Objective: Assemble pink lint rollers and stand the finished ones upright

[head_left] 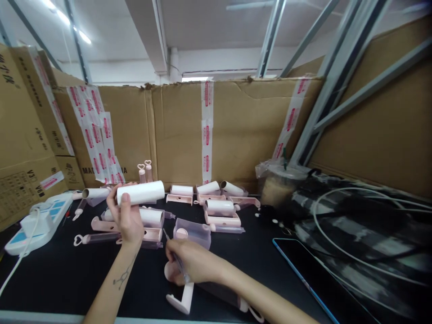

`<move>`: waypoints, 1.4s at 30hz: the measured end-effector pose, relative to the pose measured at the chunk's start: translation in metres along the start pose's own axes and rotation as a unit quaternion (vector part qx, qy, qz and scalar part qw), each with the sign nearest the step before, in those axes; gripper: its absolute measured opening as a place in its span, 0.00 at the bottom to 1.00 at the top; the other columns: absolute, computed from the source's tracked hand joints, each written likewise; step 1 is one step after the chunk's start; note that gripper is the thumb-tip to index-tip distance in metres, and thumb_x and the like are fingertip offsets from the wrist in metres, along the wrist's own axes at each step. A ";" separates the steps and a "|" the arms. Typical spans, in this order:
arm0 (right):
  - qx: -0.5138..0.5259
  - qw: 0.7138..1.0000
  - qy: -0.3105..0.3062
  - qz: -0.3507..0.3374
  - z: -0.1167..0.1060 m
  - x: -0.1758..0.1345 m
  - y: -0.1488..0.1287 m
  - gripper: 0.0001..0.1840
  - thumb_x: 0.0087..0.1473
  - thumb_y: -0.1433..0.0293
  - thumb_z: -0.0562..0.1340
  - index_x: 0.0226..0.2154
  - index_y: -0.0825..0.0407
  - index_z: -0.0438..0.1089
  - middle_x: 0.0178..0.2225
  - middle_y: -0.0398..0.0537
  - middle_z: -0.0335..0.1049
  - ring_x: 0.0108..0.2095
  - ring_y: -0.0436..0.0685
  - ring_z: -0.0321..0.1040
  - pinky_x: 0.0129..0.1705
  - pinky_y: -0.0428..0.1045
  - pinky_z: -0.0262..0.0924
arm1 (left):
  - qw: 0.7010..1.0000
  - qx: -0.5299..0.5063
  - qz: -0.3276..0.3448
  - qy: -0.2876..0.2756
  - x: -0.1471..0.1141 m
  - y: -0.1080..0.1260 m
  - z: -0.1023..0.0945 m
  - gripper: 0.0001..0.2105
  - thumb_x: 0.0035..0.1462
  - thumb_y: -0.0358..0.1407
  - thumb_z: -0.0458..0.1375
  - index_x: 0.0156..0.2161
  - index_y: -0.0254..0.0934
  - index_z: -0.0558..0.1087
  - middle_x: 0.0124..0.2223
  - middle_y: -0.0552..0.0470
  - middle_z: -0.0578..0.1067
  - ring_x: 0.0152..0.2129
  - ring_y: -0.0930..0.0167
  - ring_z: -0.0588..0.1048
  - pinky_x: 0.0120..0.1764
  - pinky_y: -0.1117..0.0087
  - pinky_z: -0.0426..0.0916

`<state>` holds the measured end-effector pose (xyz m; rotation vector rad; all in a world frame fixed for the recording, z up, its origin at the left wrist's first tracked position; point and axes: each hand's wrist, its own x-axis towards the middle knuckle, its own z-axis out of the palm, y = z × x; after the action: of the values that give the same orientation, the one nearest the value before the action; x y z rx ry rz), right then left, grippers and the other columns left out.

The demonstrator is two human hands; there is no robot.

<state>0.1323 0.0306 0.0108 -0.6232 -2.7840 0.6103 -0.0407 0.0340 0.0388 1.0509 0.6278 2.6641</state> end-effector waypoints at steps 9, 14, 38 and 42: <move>0.037 0.969 0.225 0.096 -0.035 -0.014 0.040 0.05 0.49 0.69 0.59 0.27 0.51 0.60 0.27 0.42 0.66 0.28 0.52 0.63 0.30 0.46 0.54 | 0.980 0.067 -0.159 -0.095 -0.029 -0.015 0.006 0.19 0.52 0.41 0.54 0.50 0.40 0.67 0.45 0.48 0.70 0.44 0.65 0.69 0.46 0.67 0.64; -0.038 0.973 0.194 0.121 -0.057 -0.034 0.050 0.04 0.49 0.69 0.58 0.32 0.51 0.64 0.30 0.45 0.68 0.31 0.54 0.64 0.33 0.47 0.55 | 0.947 0.124 -0.255 -0.149 -0.045 -0.022 0.009 0.19 0.49 0.42 0.59 0.46 0.37 0.70 0.45 0.47 0.73 0.44 0.65 0.69 0.45 0.69 0.63; -0.131 0.971 0.172 0.106 -0.056 -0.047 0.032 0.11 0.46 0.68 0.62 0.29 0.51 0.57 0.32 0.45 0.62 0.34 0.56 0.60 0.33 0.48 0.54 | 0.776 0.434 0.020 -0.458 -0.040 -0.021 0.000 0.09 0.54 0.38 0.51 0.36 0.36 0.68 0.34 0.49 0.69 0.34 0.68 0.68 0.38 0.68 0.63; -0.108 0.984 0.117 0.078 -0.036 -0.069 0.006 0.19 0.41 0.59 0.67 0.29 0.50 0.58 0.31 0.45 0.63 0.33 0.56 0.60 0.31 0.47 0.54 | 0.710 0.397 -0.017 -0.581 -0.037 -0.006 0.000 0.11 0.52 0.33 0.50 0.20 0.36 0.66 0.19 0.57 0.62 0.18 0.75 0.62 0.25 0.74 0.55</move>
<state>0.2066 0.0168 0.0315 -0.9005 -2.6137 0.2427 -0.0139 0.0273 0.0140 2.4541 1.3687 1.0461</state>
